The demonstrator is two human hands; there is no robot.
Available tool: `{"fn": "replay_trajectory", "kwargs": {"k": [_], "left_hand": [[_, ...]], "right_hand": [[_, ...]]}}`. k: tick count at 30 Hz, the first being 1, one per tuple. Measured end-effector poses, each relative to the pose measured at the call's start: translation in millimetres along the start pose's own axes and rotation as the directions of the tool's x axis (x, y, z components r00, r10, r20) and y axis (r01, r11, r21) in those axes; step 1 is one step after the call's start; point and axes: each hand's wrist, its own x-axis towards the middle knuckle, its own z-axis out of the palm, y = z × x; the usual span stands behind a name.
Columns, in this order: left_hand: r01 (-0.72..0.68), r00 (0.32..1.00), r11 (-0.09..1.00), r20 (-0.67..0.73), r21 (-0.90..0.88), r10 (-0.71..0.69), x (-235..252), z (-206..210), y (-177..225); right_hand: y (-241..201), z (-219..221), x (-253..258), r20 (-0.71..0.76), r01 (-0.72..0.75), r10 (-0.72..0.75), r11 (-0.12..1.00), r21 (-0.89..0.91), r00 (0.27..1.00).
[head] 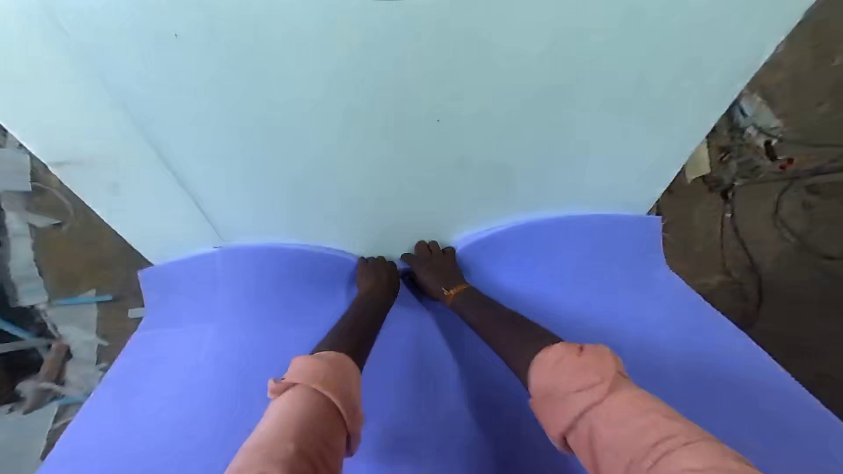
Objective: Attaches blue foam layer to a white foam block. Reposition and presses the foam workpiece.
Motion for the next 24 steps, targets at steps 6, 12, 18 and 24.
{"fn": "replay_trajectory", "kwargs": {"k": [6, 12, 18, 24], "left_hand": [[-0.199, 0.964, 0.979, -0.188, -0.032, 0.19, -1.8, -15.6, -2.5], [-0.412, 0.872, 0.799, -0.445, -0.438, 0.206, 43.6, -8.5, 86.4], [-0.463, 0.83, 0.843, -0.467, -0.274, 0.305, 44.2, -13.7, 101.6], [-0.347, 0.931, 0.938, -0.119, 0.016, 0.346, 50.8, -10.7, 136.1]], "right_hand": [[110.9, -73.8, -39.6, -0.043, 0.097, -0.098, 0.995, -0.019, 0.994], [163.6, -73.3, -46.5, -0.004, 0.079, -0.079, 0.996, -0.039, 0.997], [149.1, -65.6, -71.1, -0.146, 0.054, -0.056, 0.998, -0.017, 0.988], [156.3, -25.7, -59.9, 0.167, -0.09, 0.08, 0.995, 0.052, 0.983]]}}
